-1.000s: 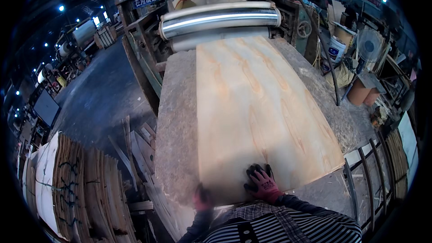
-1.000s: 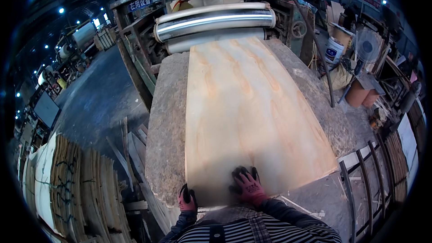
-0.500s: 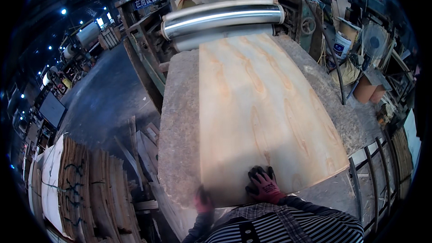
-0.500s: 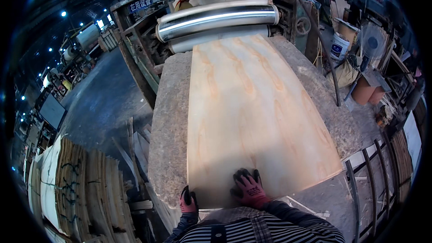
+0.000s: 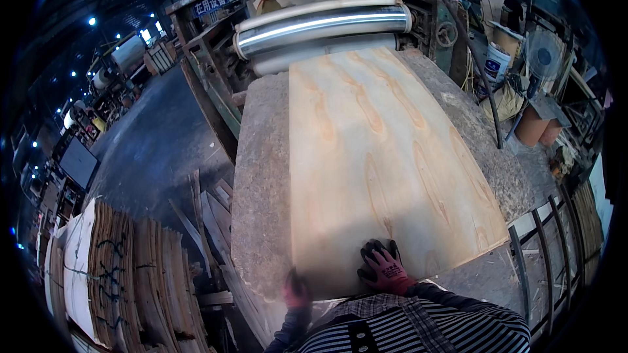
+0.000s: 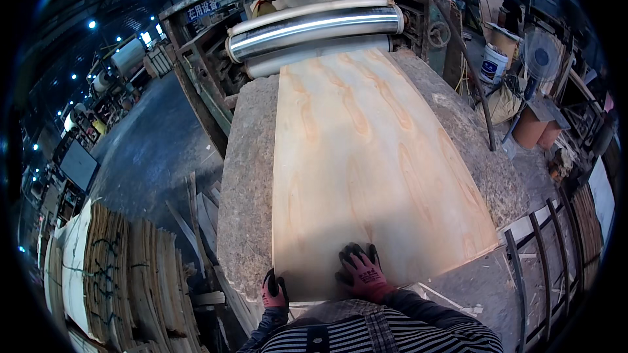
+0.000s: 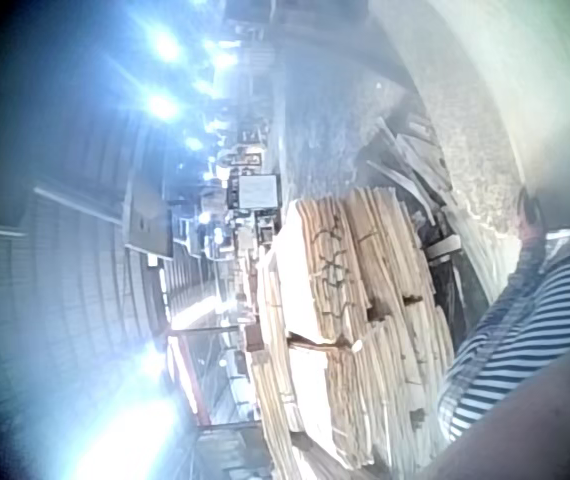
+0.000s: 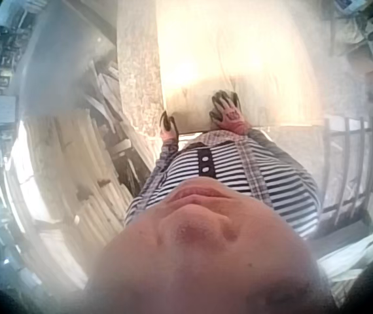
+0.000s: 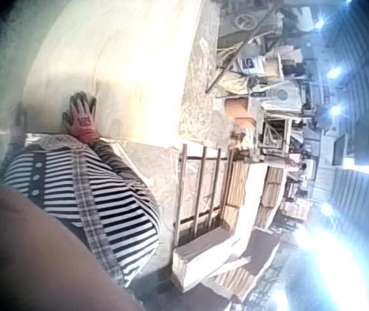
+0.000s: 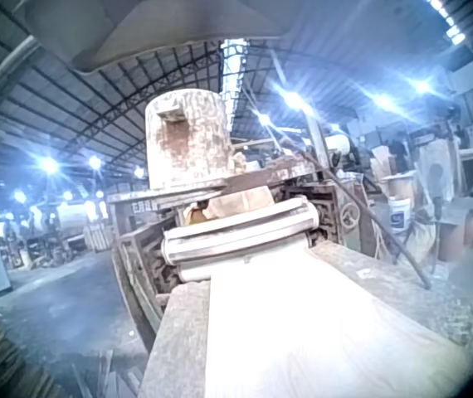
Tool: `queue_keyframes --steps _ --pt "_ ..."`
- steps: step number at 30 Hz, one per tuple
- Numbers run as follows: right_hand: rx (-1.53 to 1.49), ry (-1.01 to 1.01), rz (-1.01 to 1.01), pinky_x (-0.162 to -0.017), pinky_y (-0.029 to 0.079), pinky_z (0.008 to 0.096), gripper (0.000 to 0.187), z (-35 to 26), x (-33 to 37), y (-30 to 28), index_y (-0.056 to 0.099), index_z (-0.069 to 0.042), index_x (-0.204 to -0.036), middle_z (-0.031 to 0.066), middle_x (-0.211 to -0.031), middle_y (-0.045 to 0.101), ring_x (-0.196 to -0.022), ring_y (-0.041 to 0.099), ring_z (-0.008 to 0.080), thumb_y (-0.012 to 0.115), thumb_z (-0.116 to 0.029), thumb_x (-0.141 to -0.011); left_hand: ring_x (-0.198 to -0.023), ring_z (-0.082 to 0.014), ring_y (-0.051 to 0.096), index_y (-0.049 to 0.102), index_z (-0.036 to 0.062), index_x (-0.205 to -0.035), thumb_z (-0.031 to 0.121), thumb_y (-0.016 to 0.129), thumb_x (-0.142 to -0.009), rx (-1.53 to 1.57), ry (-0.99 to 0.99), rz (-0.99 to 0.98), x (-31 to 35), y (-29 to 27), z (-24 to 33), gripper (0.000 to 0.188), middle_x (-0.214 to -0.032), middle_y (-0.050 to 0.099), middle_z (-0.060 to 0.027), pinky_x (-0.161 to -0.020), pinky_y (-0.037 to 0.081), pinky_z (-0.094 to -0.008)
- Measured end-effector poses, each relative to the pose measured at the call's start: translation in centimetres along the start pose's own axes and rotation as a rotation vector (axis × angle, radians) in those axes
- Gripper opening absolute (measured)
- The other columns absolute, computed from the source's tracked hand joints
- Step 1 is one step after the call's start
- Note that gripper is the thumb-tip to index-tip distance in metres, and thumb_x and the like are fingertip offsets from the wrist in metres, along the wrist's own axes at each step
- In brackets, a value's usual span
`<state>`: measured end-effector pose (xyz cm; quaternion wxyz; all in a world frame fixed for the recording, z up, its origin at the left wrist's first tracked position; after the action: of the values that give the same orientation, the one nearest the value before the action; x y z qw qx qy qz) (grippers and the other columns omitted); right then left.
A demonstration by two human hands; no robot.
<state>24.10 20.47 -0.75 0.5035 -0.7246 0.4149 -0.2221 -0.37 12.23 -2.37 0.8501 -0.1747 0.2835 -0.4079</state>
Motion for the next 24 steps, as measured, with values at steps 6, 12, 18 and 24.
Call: queue_keyframes --steps 6,12,18,24 --pt "-0.01 0.003 -0.002 -0.1 0.013 0.0525 0.06 0.1 0.1 0.1 0.044 -0.009 -0.12 0.0137 -0.125 0.037 -0.122 0.027 0.0319 0.051 -0.047 -0.074 -0.1 -0.0343 0.048 0.047 0.0016 -0.114 0.006 0.044 -0.076 -0.072 -0.019 -0.126 -0.2 0.1 1.9 0.038 -0.107 0.051 -0.0191 -0.086 0.039 -0.0394" --pt "-0.006 0.002 -0.014 -0.099 0.014 0.0525 0.06 -0.1 0.0 -0.2 0.043 -0.01 -0.121 0.0137 -0.125 0.037 -0.121 0.028 0.032 0.049 -0.048 -0.075 -0.099 -0.0345 0.049 0.047 0.0024 -0.114 0.006 0.044 -0.076 -0.079 0.01 -0.091 0.0 -0.1 1.7 0.038 -0.106 0.052 -0.0189 -0.085 0.039 -0.0394" --pt "0.0 0.005 -0.016 -0.098 0.017 0.0525 0.058 0.1 0.1 0.0 0.042 -0.011 -0.121 0.0138 -0.125 0.037 -0.12 0.029 0.0326 0.047 -0.048 -0.077 -0.098 -0.0347 0.049 0.048 0.0026 -0.113 0.004 0.045 -0.075 -0.037 -0.007 -0.096 -0.2 -0.1 2.2 0.038 -0.105 0.053 -0.0192 -0.085 0.039 -0.0398" --pt "-0.028 -0.005 0.032 -0.099 0.015 0.0529 0.058 -0.1 0.1 -0.3 0.046 -0.008 -0.117 0.0143 -0.122 0.04 -0.12 0.029 0.0326 0.051 -0.047 -0.074 -0.098 -0.0349 0.05 0.047 0.0005 -0.113 0.005 0.046 -0.075 -0.033 0.008 -0.115 0.0 0.4 0.6 0.038 -0.106 0.053 -0.02 -0.086 0.039 -0.0394"
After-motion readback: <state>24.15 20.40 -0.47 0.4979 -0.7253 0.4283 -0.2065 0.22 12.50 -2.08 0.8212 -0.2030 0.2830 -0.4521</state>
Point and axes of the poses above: each hand's wrist, its own x-axis away from the middle knuckle, its own y-axis out of the palm, z = x × y, the point moved 9 cm from there along -x, towards the middle knuckle
